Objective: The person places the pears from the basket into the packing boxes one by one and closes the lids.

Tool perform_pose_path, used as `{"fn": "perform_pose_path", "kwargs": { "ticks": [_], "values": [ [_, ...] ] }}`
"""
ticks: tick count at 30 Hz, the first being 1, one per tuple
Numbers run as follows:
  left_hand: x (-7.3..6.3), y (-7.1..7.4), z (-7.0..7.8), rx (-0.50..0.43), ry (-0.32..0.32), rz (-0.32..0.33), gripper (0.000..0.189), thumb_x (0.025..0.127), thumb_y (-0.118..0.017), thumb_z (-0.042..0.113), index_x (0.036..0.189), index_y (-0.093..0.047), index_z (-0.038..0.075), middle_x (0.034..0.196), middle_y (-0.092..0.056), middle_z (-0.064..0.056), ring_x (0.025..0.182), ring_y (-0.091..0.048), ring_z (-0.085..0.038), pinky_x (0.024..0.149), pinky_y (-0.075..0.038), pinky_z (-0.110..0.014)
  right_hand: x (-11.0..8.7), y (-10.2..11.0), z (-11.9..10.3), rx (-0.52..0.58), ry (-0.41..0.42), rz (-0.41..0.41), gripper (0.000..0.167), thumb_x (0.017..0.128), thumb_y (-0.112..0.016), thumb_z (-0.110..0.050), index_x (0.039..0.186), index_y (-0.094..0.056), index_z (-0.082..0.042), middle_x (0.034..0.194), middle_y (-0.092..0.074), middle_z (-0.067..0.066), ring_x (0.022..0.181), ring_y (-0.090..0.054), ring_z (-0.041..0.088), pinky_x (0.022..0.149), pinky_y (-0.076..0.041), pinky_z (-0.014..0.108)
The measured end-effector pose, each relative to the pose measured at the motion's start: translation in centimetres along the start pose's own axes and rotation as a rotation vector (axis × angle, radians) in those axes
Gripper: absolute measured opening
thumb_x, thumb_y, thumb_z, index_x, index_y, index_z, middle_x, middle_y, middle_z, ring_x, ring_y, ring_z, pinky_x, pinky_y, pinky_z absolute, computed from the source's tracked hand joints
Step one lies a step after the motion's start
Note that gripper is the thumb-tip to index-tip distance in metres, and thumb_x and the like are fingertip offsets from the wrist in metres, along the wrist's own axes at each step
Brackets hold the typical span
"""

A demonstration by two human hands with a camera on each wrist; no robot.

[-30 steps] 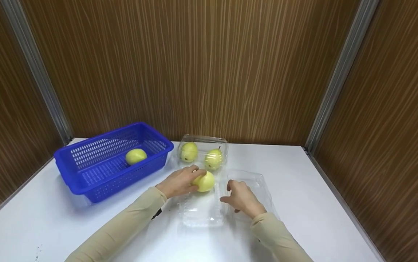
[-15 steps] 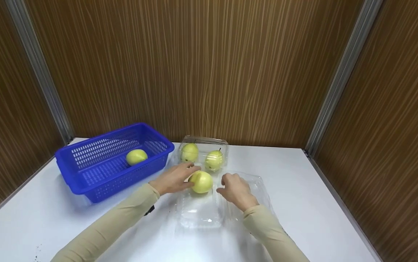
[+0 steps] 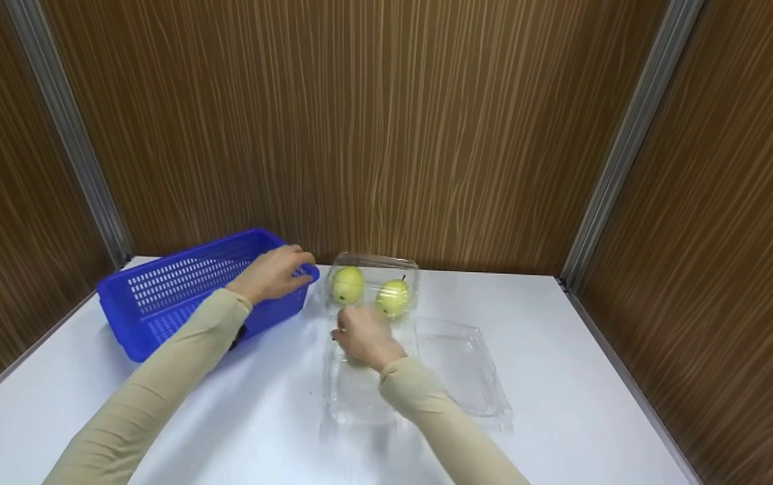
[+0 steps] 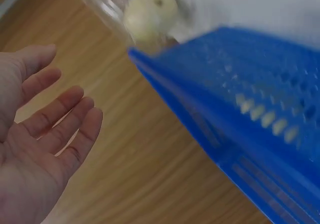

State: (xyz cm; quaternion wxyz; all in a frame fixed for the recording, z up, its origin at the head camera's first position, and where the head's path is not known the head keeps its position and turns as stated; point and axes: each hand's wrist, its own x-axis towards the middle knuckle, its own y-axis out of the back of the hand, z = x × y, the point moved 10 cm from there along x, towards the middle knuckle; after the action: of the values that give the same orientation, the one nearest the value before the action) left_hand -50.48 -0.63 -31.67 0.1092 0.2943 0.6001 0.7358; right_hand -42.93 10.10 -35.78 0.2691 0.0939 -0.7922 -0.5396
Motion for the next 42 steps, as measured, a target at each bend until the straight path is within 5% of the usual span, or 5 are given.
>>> {"fn": "perform_pose_path", "kwargs": {
  "ticks": [10,19,27,34,42],
  "values": [
    [-0.2,0.7,-5.7,0.029,0.150,-0.092,0.027,0.091,-0.066,0.015,0.116,-0.068,0.004,0.113,-0.070,-0.013,0.103,-0.066,-0.030,0.091,-0.053,-0.046,2.6,-2.2,-5.7,-0.016,0.112,-0.060,0.013,0.090,-0.068,-0.017,0.089,-0.073,-0.005,0.085,-0.074,0.007,0.079,-0.069,0.021,0.072,-0.057,0.038],
    [-2.9,-0.1,-10.4,0.081,0.278,-0.301,0.048,0.085,-0.066,0.004,0.132,-0.060,0.007,0.132,-0.061,-0.018,0.121,-0.058,-0.038,0.101,-0.047,-0.052,4.1,-5.1,-11.0,-0.187,0.265,-0.133,0.048,0.092,-0.068,-0.026,0.135,-0.056,-0.008,0.134,-0.057,0.012,0.123,-0.056,0.027,0.103,-0.047,0.040],
    [-6.1,-1.9,-10.8,0.023,0.421,-0.485,0.072,0.084,-0.067,0.006,0.150,-0.041,0.022,0.151,-0.043,-0.019,0.137,-0.043,-0.038,0.109,-0.041,-0.052,3.9,-7.7,-12.1,-0.284,0.277,-0.251,0.079,0.091,-0.069,-0.032,0.156,-0.026,-0.017,0.162,-0.022,0.012,0.149,-0.023,0.029,0.117,-0.031,0.047],
    [-7.1,-1.8,-11.0,0.106,0.450,-0.499,0.075,0.077,-0.074,0.009,0.146,-0.048,0.025,0.145,-0.050,-0.019,0.132,-0.047,-0.039,0.105,-0.046,-0.048,4.1,-9.1,-11.6,-0.291,0.222,-0.340,0.083,0.090,-0.069,-0.034,0.157,-0.021,-0.022,0.164,-0.019,0.005,0.151,-0.018,0.024,0.118,-0.029,0.044],
    [-7.7,-1.6,-10.4,0.033,0.457,-0.490,0.074,0.079,-0.072,0.007,0.147,-0.046,0.021,0.146,-0.047,-0.019,0.133,-0.046,-0.037,0.100,-0.050,-0.047,4.2,-9.7,-11.1,-0.238,0.194,-0.388,0.087,0.088,-0.072,-0.034,0.157,-0.021,-0.023,0.164,-0.018,0.002,0.151,-0.017,0.026,0.118,-0.029,0.044]
  ]
}}
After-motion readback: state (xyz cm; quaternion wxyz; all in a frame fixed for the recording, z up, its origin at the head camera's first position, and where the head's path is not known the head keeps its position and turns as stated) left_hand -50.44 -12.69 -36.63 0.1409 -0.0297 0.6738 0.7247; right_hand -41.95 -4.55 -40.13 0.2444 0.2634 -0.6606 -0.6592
